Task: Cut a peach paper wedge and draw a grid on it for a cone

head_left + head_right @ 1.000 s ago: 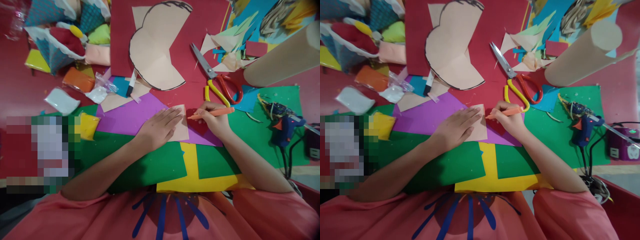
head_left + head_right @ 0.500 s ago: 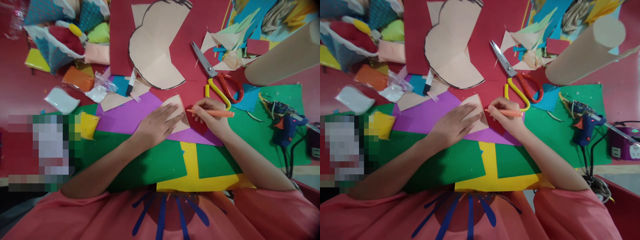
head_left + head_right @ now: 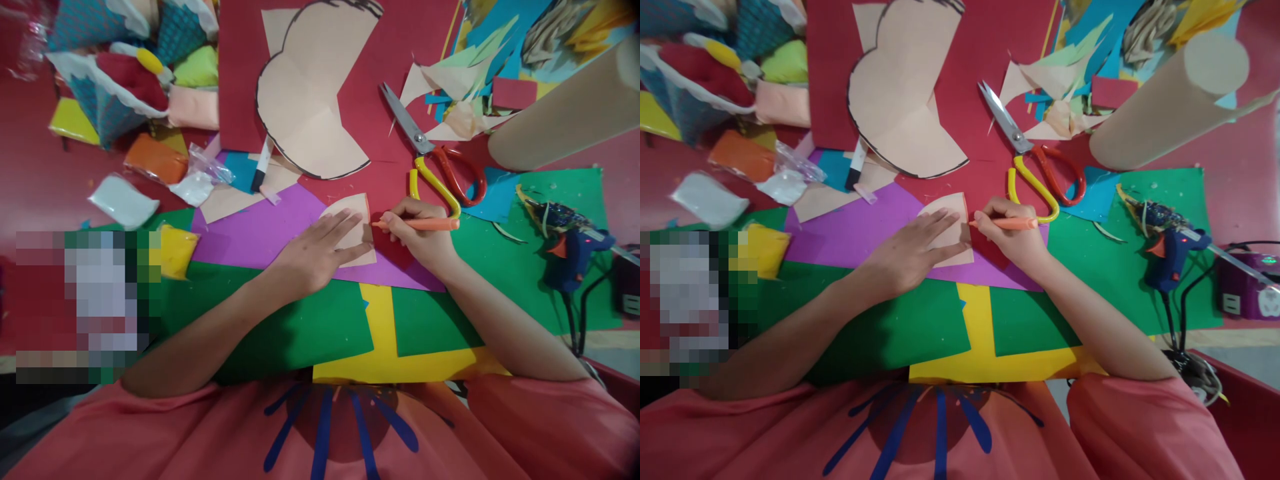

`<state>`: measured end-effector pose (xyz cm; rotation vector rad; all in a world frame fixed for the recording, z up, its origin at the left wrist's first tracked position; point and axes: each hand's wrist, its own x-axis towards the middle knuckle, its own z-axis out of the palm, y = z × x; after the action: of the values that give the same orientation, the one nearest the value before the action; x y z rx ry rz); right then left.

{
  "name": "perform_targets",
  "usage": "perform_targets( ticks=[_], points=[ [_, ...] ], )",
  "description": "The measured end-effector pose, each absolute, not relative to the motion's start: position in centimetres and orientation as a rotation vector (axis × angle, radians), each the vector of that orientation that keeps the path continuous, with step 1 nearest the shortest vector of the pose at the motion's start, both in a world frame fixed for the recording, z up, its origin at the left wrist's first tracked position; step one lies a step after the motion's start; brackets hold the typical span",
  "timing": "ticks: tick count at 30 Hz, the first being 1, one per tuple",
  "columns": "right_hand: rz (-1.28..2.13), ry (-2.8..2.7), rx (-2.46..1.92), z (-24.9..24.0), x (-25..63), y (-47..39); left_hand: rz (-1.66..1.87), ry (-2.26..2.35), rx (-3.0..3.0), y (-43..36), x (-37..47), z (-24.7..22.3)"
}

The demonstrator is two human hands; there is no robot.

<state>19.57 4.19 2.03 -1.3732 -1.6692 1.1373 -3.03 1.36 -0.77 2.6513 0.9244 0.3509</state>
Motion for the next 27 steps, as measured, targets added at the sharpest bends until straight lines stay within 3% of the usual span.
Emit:
perform_targets(
  ticks=[27],
  points=[
    [1.135, -1.863, -1.346, 2.36, 19.68, 4.01, 0.436, 0.922, 2.636, 1.69, -2.93, -0.68]
  ],
)
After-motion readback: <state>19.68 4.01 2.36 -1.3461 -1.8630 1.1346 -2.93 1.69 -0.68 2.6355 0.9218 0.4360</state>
